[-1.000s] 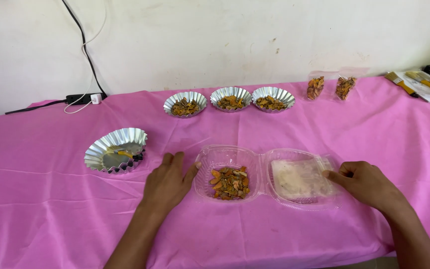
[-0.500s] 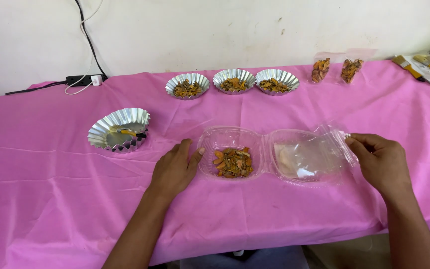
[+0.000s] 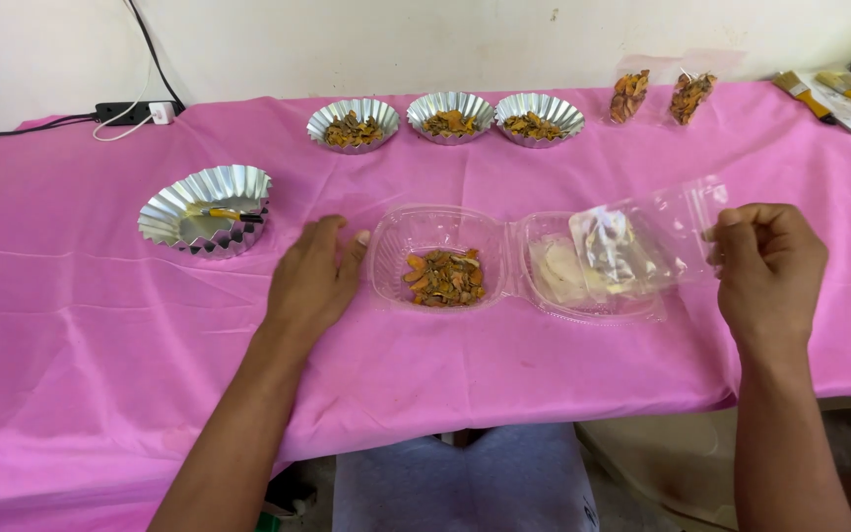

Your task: Applying a coating to small wood strips with a brush and then packaging them into plastic containers and bags.

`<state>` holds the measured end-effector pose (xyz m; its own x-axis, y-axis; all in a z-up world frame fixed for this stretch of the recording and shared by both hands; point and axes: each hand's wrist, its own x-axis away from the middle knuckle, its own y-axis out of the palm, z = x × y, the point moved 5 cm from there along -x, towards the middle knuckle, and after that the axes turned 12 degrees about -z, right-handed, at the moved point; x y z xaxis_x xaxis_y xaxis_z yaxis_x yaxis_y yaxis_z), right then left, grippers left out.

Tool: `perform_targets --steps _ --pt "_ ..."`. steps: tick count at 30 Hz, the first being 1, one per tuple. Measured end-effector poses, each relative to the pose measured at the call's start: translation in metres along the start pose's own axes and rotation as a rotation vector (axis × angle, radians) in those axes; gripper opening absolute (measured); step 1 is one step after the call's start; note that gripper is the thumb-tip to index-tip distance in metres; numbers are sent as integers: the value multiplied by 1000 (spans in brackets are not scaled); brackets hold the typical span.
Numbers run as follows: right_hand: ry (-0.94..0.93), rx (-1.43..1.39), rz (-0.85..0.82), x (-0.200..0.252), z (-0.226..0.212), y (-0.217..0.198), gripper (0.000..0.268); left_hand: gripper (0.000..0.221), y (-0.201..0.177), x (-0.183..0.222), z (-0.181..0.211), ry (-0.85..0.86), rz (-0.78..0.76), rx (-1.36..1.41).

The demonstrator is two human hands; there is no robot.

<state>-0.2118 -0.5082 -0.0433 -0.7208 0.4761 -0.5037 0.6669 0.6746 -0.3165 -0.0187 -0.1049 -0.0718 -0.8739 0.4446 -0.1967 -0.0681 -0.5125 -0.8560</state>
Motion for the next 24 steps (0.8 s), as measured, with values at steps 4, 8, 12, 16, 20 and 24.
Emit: perform_targets --steps 4,8,12,16,20,24 --pt "-161 -62 96 8 -18 14 13 35 -21 25 33 332 478 12" --pt "-466 81 134 14 -64 59 10 11 -6 26 116 505 196 432" --pt "-614 63 -34 13 -90 108 9 41 2 7 165 436 -218 684" --pt "-659 126 -181 14 -94 120 19 28 4 -8 150 417 -311 787" --pt "-912 576 -463 3 -95 129 94 27 5 -13 129 369 -426 824" --pt "-937 679 -585 1 -88 145 121 38 11 -5 128 363 -532 851"
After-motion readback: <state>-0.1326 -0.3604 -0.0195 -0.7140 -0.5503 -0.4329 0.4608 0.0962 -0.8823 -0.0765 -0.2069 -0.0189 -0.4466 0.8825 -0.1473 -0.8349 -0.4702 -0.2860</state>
